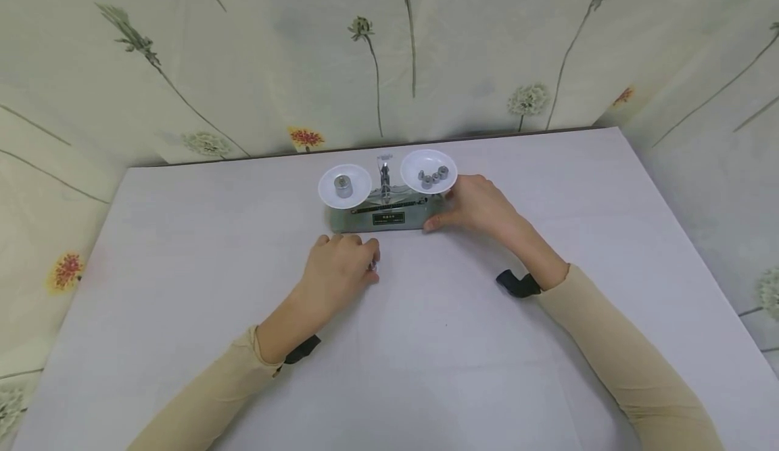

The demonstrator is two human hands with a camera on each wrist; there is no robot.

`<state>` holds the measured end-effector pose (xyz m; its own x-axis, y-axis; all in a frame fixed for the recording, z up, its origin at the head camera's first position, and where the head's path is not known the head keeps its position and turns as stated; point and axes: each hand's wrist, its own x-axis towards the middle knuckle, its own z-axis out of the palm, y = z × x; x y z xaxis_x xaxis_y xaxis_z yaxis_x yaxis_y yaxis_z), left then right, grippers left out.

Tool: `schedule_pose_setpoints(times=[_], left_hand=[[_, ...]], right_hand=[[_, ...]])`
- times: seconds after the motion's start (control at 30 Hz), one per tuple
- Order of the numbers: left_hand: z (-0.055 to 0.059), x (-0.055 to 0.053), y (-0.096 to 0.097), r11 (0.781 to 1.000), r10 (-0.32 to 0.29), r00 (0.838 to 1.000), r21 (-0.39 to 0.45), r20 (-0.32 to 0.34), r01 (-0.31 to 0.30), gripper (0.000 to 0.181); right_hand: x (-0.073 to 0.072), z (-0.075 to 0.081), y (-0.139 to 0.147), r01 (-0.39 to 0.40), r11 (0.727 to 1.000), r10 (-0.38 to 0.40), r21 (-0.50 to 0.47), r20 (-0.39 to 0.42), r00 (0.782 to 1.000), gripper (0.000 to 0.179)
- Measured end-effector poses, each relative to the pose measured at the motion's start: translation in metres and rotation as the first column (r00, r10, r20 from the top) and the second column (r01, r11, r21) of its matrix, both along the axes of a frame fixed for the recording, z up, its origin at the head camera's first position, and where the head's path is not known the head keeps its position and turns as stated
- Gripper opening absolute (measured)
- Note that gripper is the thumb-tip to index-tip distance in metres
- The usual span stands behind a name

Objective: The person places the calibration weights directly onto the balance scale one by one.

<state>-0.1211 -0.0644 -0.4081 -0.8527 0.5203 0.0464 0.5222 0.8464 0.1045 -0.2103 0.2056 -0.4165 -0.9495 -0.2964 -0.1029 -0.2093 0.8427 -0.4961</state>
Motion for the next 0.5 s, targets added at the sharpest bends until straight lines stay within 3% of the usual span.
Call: schedule_pose_setpoints(times=[0.5], left_hand=[[-0.0058, -0.0003, 0.0023, 1.0, -0.005, 1.0, 0.004, -0.004, 0.005, 0.024]], right_hand=[[-0.0007, -0.0041, 0.0015, 0.011, 1.0, -0.011, -0.017, -0.003, 1.0, 0.091]])
